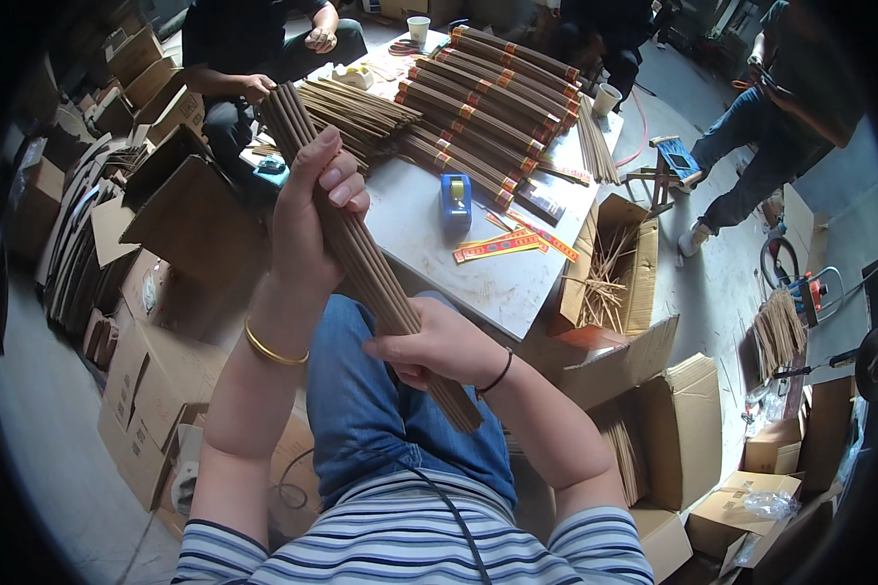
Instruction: The person gathers thin wooden sticks from a cardboard box, aligns them into bundles, and secures them with rubber bands. They repeatedly pick up sticks, align the ends, and wrap bands around the bundles while seated on the floor.
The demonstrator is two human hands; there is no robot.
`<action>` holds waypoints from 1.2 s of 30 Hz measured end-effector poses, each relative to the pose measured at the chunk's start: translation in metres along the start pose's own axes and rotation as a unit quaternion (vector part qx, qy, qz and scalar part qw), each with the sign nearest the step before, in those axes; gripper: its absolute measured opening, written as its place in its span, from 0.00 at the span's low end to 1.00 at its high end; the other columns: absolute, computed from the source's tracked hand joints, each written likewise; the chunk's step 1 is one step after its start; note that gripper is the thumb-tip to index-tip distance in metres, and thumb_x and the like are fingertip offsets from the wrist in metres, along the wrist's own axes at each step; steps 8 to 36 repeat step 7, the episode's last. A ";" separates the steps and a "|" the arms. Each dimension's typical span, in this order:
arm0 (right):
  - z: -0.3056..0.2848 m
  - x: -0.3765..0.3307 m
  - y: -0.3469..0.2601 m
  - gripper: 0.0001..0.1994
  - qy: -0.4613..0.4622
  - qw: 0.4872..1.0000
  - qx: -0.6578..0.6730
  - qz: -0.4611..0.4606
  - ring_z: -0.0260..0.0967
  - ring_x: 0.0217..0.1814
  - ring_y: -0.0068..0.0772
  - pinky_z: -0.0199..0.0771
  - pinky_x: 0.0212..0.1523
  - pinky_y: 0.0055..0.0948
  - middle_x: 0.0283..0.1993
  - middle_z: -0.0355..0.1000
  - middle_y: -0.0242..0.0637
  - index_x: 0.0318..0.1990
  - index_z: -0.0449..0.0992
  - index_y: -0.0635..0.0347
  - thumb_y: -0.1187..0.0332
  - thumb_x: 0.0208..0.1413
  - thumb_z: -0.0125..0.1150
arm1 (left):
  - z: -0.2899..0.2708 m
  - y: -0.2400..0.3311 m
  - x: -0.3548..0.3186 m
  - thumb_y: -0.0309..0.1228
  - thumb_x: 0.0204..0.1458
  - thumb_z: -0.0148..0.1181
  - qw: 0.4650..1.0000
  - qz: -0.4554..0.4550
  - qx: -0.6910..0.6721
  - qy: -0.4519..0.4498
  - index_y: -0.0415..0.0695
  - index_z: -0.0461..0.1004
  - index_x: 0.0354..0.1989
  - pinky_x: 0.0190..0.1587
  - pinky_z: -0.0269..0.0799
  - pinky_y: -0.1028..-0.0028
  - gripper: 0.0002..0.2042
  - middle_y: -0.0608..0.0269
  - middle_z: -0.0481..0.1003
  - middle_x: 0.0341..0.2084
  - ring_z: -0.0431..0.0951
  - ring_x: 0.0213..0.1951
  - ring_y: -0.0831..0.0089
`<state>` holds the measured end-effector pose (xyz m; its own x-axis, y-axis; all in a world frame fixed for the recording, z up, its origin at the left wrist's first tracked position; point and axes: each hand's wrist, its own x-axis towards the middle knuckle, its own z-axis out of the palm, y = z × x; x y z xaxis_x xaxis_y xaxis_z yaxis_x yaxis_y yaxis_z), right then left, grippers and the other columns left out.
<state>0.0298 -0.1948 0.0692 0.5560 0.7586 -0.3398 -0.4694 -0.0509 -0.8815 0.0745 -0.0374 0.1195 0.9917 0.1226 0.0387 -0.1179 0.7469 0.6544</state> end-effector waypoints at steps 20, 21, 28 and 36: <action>0.013 -0.017 0.003 0.16 -0.127 0.977 0.166 0.035 0.49 0.09 0.17 0.48 0.09 0.16 0.12 0.51 0.25 0.26 0.59 0.60 0.69 0.51 0.64 | -0.006 -0.010 -0.040 0.40 0.60 0.51 0.981 -0.078 -0.085 -0.155 0.50 0.62 0.26 0.19 0.63 0.83 0.13 0.76 0.56 0.12 0.59 0.13 0.87; 0.013 -0.017 0.003 0.16 -0.127 0.977 0.166 0.035 0.49 0.09 0.17 0.48 0.09 0.16 0.12 0.51 0.25 0.26 0.59 0.60 0.69 0.51 0.64 | -0.006 -0.010 -0.040 0.40 0.60 0.51 0.981 -0.078 -0.085 -0.155 0.50 0.62 0.26 0.19 0.63 0.83 0.13 0.76 0.56 0.12 0.59 0.13 0.87; 0.013 -0.017 0.003 0.16 -0.127 0.977 0.166 0.035 0.49 0.09 0.17 0.48 0.09 0.16 0.12 0.51 0.25 0.26 0.59 0.60 0.69 0.51 0.64 | -0.006 -0.010 -0.040 0.40 0.60 0.51 0.981 -0.078 -0.085 -0.155 0.50 0.62 0.26 0.19 0.63 0.83 0.13 0.76 0.56 0.12 0.59 0.13 0.87; 0.013 -0.017 0.003 0.16 -0.127 0.977 0.166 0.035 0.49 0.09 0.17 0.48 0.09 0.16 0.12 0.51 0.25 0.26 0.59 0.60 0.69 0.51 0.64 | -0.006 -0.010 -0.040 0.40 0.60 0.51 0.981 -0.078 -0.085 -0.155 0.50 0.62 0.26 0.19 0.63 0.83 0.13 0.76 0.56 0.12 0.59 0.13 0.87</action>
